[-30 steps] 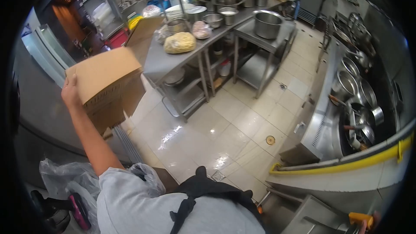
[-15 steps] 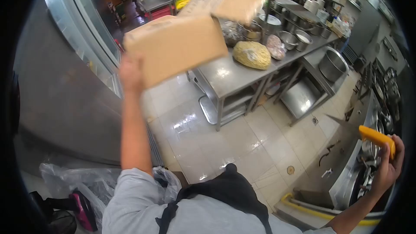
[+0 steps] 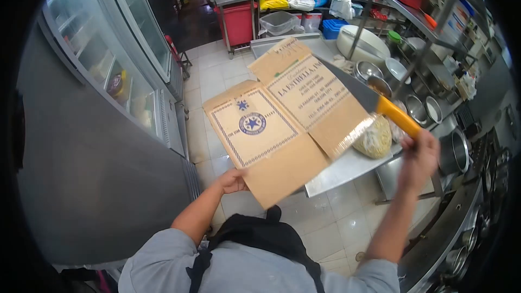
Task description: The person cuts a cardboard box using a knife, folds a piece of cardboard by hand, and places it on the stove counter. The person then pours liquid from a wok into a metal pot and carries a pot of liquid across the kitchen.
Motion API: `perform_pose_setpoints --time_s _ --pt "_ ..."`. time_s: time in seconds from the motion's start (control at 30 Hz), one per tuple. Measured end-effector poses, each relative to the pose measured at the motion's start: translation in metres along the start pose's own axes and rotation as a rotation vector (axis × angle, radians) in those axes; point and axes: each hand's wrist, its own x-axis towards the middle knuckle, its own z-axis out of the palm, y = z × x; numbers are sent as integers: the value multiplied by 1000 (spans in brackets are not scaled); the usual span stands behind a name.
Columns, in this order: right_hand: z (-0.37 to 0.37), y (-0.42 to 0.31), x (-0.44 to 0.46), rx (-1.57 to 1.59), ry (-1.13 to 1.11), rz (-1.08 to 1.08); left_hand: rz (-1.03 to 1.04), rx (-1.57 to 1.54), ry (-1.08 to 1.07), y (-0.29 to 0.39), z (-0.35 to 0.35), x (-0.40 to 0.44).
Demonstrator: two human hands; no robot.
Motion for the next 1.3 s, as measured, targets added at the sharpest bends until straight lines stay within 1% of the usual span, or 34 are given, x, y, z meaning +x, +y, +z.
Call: perform_pose_setpoints --time_s 0.03,0.07,0.1,0.13,0.17,0.2,0.27,0.3,0.37,0.4,0.43,0.5,0.53,0.6,0.63,0.67,0.7,0.73,0.8,0.87,0.9,0.93,0.97,1.0,1.03,1.07,1.13,1.17,1.2,1.23,1.27,1.3 --pt "21 51 12 25 -32 95 -147 -304 -233 9 -15 6" --pt "49 96 18 186 -61 265 44 -310 15 28 -23 24" --pt "72 137 25 356 13 490 239 -306 261 62 -23 46" --pt "89 176 32 464 95 638 317 -406 243 101 -35 59" --pt "104 209 27 461 130 709 385 -502 222 131 -53 70" --pt "115 241 20 451 173 782 374 -502 220 151 -66 87" --pt "124 281 10 407 182 798 543 -130 297 179 -87 114" --pt "126 296 1 369 181 823 503 -132 290 183 -88 116" --pt "129 309 -9 392 255 777 508 -300 43 201 -67 114" --pt "134 312 -15 420 280 725 473 -316 26 205 -80 128" --pt "133 309 -20 397 307 723 417 -316 60 201 -88 136" --pt "132 296 -23 293 374 658 316 -313 122 196 -98 153" --pt "136 297 -30 278 383 649 302 -322 113 198 -108 163" --pt "140 298 -42 12 387 620 161 -177 106 202 -119 183" --pt "147 298 -51 -93 375 601 159 -186 93 211 -121 184" --pt "145 296 -58 -99 375 591 74 -100 78 216 -123 182" --pt "140 299 -64 -197 362 620 -9 -14 62 224 -125 182" --pt "142 296 -68 -297 347 651 -7 -23 54 242 -132 184" --pt "147 285 -75 -325 346 660 -92 -351 -182 289 -155 195" --pt "150 282 -83 -338 361 681 33 -377 71 346 -175 228" --pt "148 280 -82 -440 221 689 31 -382 70 352 -170 240" --pt "149 277 -77 -542 75 689 195 -146 264 354 -160 252" --pt "151 272 -69 -547 68 679 362 93 453 356 -150 260" --pt "164 261 -66 -789 -122 735 366 88 450 356 -144 260" --pt "178 251 -64 -1025 -316 784 418 118 476 356 -139 259" --pt "191 247 -54 -1019 -318 780 474 151 504 359 -134 259" --pt "224 240 -33 -1145 -459 820 470 181 507 357 -138 265" --pt "246 232 -23 -1080 -489 754 468 200 513 354 -141 266" --pt "253 242 -9 -1077 -568 600 481 194 528 352 -142 267" --pt "261 254 5 -1065 -639 446 436 162 576 352 -142 270" --pt "298 244 19 -1183 -702 518 382 135 621 351 -141 271" --pt "345 230 30 -1304 -761 592 383 138 625 351 -141 271"
